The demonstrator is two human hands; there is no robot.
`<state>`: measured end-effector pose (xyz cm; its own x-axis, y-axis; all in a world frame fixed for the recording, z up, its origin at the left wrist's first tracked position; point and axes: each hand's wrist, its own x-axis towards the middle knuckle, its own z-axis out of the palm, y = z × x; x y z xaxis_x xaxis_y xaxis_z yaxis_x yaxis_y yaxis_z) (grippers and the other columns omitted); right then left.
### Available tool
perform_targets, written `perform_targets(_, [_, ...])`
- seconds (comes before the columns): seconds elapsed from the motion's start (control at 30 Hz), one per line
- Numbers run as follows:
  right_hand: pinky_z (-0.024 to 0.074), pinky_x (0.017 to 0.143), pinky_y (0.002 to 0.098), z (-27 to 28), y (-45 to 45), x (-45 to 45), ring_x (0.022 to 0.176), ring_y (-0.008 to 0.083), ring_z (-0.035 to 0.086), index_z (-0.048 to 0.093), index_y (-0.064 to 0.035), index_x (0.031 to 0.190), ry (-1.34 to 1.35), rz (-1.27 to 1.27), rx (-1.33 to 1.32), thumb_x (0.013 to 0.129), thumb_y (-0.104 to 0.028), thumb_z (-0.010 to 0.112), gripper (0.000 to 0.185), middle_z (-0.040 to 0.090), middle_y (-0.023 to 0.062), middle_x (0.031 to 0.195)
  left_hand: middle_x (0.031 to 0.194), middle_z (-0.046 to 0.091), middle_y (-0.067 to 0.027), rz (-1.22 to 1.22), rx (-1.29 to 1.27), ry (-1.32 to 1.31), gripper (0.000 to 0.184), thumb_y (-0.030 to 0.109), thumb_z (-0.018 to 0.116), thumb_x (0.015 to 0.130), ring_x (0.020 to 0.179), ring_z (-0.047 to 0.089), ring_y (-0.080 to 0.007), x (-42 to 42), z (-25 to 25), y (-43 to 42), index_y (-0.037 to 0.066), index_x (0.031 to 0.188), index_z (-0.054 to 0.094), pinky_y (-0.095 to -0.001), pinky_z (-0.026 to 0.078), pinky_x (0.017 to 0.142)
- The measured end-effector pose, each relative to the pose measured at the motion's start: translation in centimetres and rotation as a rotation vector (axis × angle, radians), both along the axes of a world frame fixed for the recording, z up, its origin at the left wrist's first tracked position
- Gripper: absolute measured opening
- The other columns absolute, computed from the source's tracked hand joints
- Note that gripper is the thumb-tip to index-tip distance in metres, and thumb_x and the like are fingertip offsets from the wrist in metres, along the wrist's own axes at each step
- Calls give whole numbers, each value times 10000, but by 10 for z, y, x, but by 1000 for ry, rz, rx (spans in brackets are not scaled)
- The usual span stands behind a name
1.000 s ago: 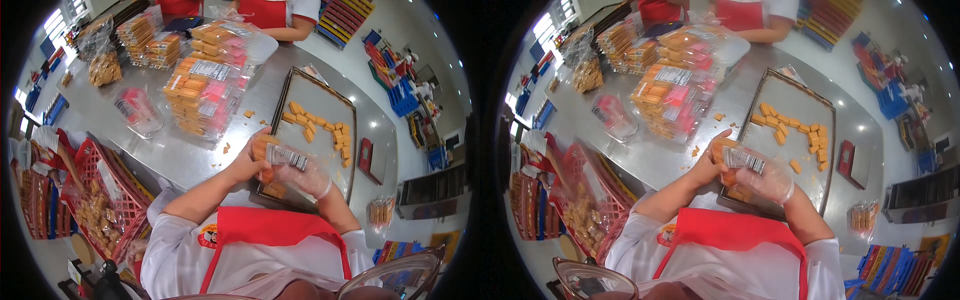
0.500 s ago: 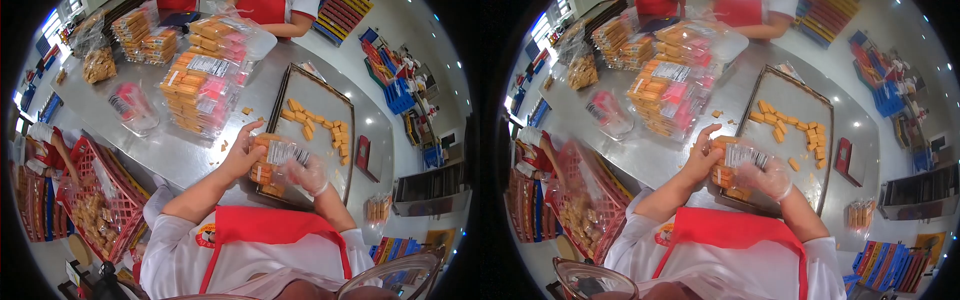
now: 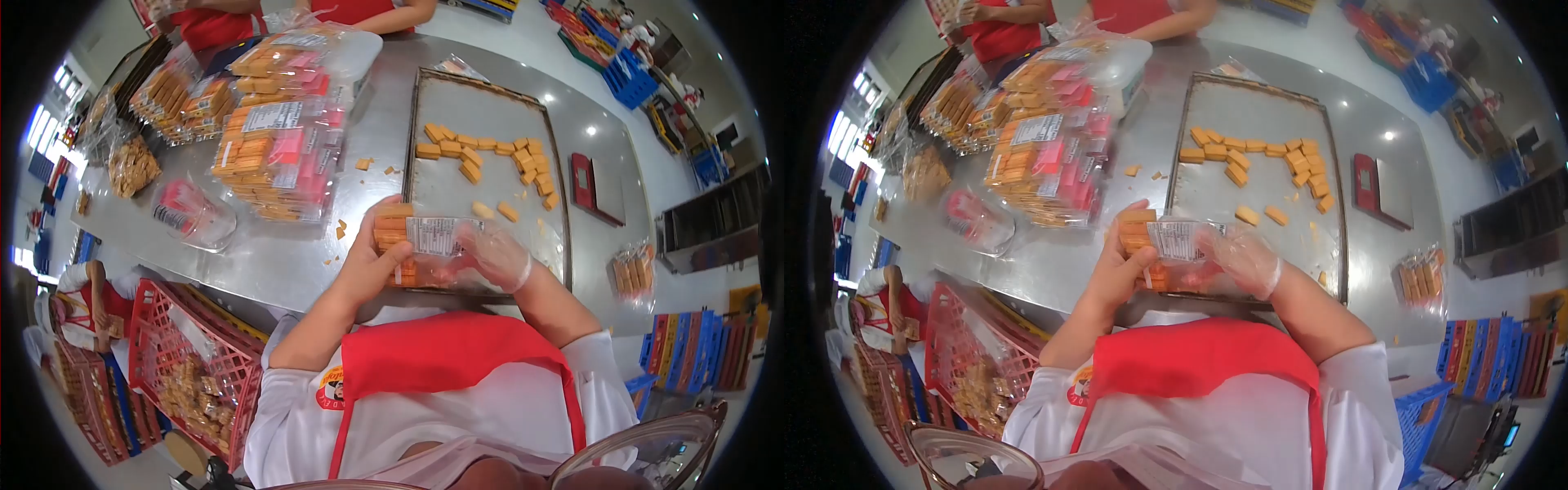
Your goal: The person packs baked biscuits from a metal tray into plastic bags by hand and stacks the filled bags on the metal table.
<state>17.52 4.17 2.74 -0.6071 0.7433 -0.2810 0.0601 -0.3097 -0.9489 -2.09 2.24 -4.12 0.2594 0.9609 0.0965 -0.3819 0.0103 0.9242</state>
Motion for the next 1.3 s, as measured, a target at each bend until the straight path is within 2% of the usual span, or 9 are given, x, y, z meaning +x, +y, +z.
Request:
perform_targets(0.17, [469, 660, 255, -2, -4, 4, 762, 151, 576, 416, -43, 1230, 137, -23, -78, 845, -365, 480, 506, 555, 79, 1014, 1192, 384, -101, 51, 85, -20, 776, 93, 525, 815, 1090, 383, -168, 10, 5, -8, 116, 1363, -23, -290, 303, 935])
perform_targets(0.3, [452, 671, 233, 5, -14, 7, 769, 120, 552, 390, -60, 1249, -46, 80, 308, 827, -310, 522, 508, 564, 67, 990, 1211, 368, -104, -56, 104, 139, 799, 70, 509, 815, 1087, 391, -177, 9, 12, -15, 129, 1361, -72, -293, 310, 928])
perform_targets(0.37, [443, 663, 222, -14, -10, 11, 748, 104, 533, 397, -64, 1239, -110, 169, 733, 816, -286, 544, 500, 572, 55, 942, 1192, 392, -102, -20, 57, 96, 778, 85, 529, 808, 1076, 407, -174, 11, 8, -19, 117, 1362, -16, -294, 328, 916])
perform_targets(0.4, [430, 648, 223, 12, -15, 11, 704, 92, 503, 436, -57, 1183, -64, 250, 170, 813, -275, 545, 444, 565, 36, 856, 1182, 404, -101, -1, 32, 75, 769, 93, 540, 804, 1071, 416, -172, 11, 5, -21, 111, 1363, 13, -295, 337, 911])
perform_targets(0.5, [423, 619, 233, 8, -22, 9, 674, 85, 490, 463, -64, 1131, -66, 175, 44, 823, -301, 523, 394, 546, 19, 780, 1131, 454, -97, 17, -47, -130, 681, 144, 573, 793, 1037, 455, -170, 7, -2, -22, 87, 1329, 158, -297, 365, 891])
perform_targets(0.9, [436, 695, 314, 34, -14, 21, 808, 270, 577, 526, -105, 1094, -486, 398, 605, 820, -391, 492, 397, 598, 111, 907, 975, 547, -97, 150, -57, -64, 509, 310, 621, 735, 879, 551, -178, 3, -11, -24, -24, 1072, 440, -303, 447, 780])
perform_targets(1.0, [452, 668, 276, -13, -1, 45, 736, 170, 581, 530, -97, 1110, -59, 21, 639, 815, -255, 537, 334, 604, 87, 856, 965, 551, -101, 279, -46, -27, 539, 346, 626, 721, 866, 562, -188, -5, -14, -19, -25, 1067, 443, -307, 459, 767])
perform_targets(1.07, [447, 654, 281, 4, 15, 59, 688, 190, 557, 572, -96, 1016, -225, -131, 281, 801, -227, 553, 252, 595, 83, 842, 962, 553, -100, 325, -45, -89, 531, 329, 632, 718, 860, 562, -185, -11, -18, -13, -28, 1066, 452, -307, 463, 761])
perform_targets(1.3, [442, 630, 326, -59, 42, 67, 706, 258, 561, 536, -65, 781, -1017, -93, 993, 751, -153, 556, 95, 561, 93, 783, 990, 554, -85, 458, -84, -145, 527, 405, 555, 753, 884, 557, -188, -29, -28, -5, 11, 1091, 458, -317, 475, 740])
